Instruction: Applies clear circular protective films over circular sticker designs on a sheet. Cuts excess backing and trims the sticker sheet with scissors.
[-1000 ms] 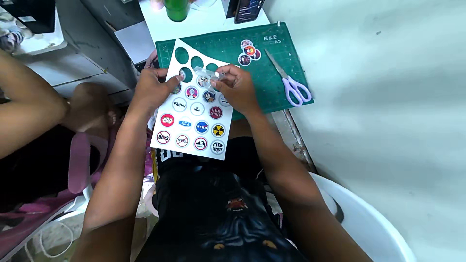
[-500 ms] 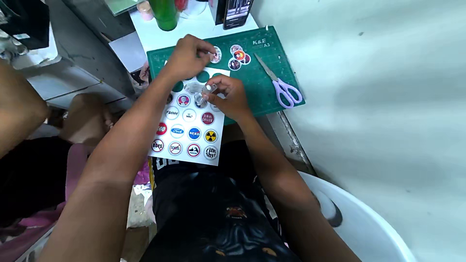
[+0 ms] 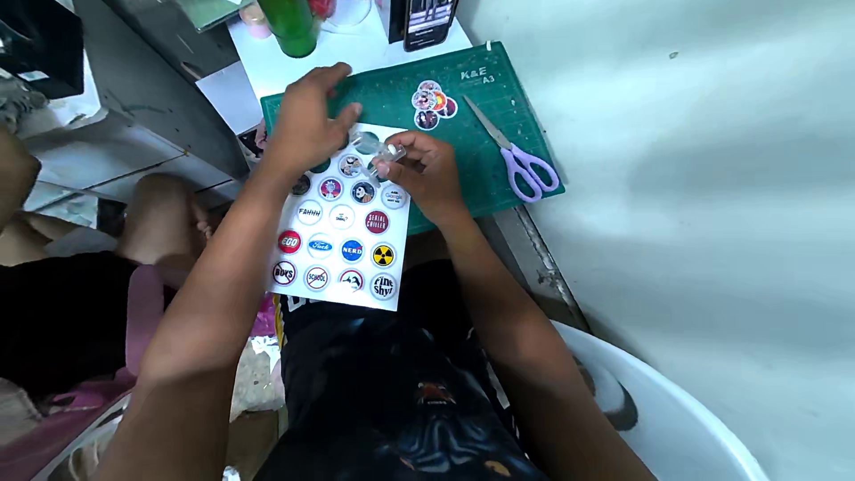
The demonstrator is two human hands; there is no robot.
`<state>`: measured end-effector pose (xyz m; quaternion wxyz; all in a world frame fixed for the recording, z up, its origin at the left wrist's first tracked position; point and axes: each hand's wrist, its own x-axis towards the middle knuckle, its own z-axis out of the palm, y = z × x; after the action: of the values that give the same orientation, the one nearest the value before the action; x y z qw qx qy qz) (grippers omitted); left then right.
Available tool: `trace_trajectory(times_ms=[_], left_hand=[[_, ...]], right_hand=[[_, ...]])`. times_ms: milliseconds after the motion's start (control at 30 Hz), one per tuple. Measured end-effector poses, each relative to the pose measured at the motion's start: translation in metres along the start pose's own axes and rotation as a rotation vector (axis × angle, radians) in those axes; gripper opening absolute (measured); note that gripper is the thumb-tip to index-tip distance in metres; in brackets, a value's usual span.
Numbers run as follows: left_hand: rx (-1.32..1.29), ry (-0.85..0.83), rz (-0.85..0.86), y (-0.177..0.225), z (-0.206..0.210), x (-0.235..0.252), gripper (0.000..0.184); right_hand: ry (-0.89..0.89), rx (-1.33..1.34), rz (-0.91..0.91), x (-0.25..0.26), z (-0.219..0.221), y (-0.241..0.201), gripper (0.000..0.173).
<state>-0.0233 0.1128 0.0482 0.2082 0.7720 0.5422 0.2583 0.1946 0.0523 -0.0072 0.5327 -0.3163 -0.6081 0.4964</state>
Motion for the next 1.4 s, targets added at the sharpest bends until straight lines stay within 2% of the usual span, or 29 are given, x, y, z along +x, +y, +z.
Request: trace_trajectory(times_ms=[100, 167, 267, 367, 500, 633, 867, 1233, 1400], left_hand=[[0.046, 0.052, -0.267, -0.013, -0.028, -0.072, 0.078], [0.039, 0.032, -0.421, -0.017, -0.036, -0.122, 0.087], [-0.047, -0.003, -0.537, -0.021, -0.032, -0.19, 0.081], [-0.308, -0.024, -0.575, -0.018, -0.02, -0.218, 0.074], [-0.486, 0.169, -0.614, 0.005, 0.012, -0.233, 0.074], [-0.429, 0.322, -0.633, 0.021, 0.03, -0.237, 0.086], [-0.403, 0.342, -0.625, 0.033, 0.036, -0.226, 0.09], [-0.326, 0.331, -0.571, 0.03, 0.044, -0.232, 0.084], [-0.338, 0.312, -0.543, 0.026, 0.045, -0.234, 0.082]], right_hand=[[0.022, 0.094, -0.011, 0.002, -0.001, 0.006, 0.028], [0.045, 0.137, -0.01, 0.003, -0.005, 0.007, 0.027], [0.042, 0.071, 0.0, 0.007, -0.013, 0.001, 0.026], [-0.016, -0.163, -0.044, 0.017, -0.013, -0.008, 0.025], [-0.127, -0.394, -0.085, 0.034, -0.004, -0.007, 0.024], [-0.215, -0.472, -0.058, 0.046, 0.007, -0.002, 0.024], [-0.297, -0.537, -0.02, 0.053, 0.016, 0.008, 0.025], [-0.3, -0.52, -0.035, 0.05, 0.021, 0.016, 0.026], [-0.337, -0.636, -0.028, 0.048, 0.015, 0.012, 0.038]])
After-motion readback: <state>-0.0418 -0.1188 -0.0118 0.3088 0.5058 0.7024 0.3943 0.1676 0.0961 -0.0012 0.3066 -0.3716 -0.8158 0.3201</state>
